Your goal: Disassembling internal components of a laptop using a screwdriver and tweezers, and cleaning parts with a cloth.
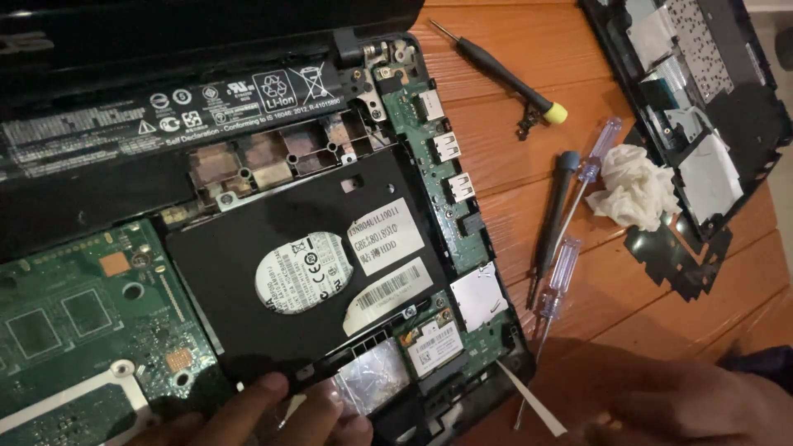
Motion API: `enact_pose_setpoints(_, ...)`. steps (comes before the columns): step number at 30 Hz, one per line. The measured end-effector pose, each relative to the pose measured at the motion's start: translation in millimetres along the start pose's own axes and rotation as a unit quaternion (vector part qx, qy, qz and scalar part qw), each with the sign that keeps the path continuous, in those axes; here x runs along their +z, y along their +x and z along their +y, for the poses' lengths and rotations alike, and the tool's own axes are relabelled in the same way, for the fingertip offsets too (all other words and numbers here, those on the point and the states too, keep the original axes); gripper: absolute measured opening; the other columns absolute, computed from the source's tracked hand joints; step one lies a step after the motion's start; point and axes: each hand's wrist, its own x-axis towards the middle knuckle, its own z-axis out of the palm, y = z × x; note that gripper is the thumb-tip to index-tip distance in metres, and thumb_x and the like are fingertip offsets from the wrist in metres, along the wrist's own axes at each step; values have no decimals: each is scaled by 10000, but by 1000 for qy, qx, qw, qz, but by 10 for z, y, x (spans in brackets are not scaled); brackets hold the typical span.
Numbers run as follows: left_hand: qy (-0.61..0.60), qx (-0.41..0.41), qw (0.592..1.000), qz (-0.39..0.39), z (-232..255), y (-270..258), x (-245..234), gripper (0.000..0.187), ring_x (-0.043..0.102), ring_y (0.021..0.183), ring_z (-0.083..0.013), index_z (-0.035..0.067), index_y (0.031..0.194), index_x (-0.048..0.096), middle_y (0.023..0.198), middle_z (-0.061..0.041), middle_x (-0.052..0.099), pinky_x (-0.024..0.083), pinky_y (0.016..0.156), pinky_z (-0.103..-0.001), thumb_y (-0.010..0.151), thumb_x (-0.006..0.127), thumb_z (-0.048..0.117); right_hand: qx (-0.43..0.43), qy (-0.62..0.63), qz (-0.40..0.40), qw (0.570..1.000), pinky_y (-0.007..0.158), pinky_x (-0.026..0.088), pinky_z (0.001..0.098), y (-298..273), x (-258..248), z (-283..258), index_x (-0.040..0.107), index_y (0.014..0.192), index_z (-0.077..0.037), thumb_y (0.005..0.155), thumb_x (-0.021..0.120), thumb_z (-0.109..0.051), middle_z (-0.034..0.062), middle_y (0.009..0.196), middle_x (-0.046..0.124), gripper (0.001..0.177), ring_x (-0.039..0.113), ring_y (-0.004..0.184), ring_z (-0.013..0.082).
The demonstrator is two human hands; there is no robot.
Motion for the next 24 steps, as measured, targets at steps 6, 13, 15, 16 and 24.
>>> enact_pose_setpoints(6,-13,-21,1000,-9,33,-28,-10,295,535,1205,-243,451,1017,619,1242,64,523,422,1070,-639,833,606,682,14,30,-16,999,883,691,380,135,-99,-26,748,1043,-138,1028,566,-215,37,1163,823,198,838,1028,212)
enact_pose_setpoints(13,-34,-17,999,-19,106,184,-218,214,505,1127,-121,400,968,621,1135,107,574,382,1090,-599,857,598,582,52,82,-89,991,803,677,300,-23,-1,6,750,1072,-70,1012,641,-175,49,1177,808,163,823,1000,180)
enact_pose_setpoints(15,-45,-7,998,-32,84,248,-308,216,513,1089,-118,405,969,644,1147,86,568,368,1083,-586,834,629,573,59,94,-102,989,785,674,282,-73,41,11,751,1079,-54,1009,658,-166,52,1180,805,161,820,994,173)
enact_pose_setpoints(16,-54,7,998,-25,80,285,-343,198,530,1101,-86,396,983,644,1100,172,613,380,1046,-551,840,657,534,67,106,-117,985,766,670,264,-91,51,10,752,1085,-38,1005,676,-157,55,1183,801,162,816,988,166)
enact_pose_setpoints(24,-17,174,984,-41,-20,560,-721,244,577,1191,-138,425,1108,650,1242,189,668,529,843,-465,870,694,398,-99,-118,-133,979,719,618,363,193,-62,-104,778,1122,-110,996,713,-188,90,1142,741,161,740,899,254)
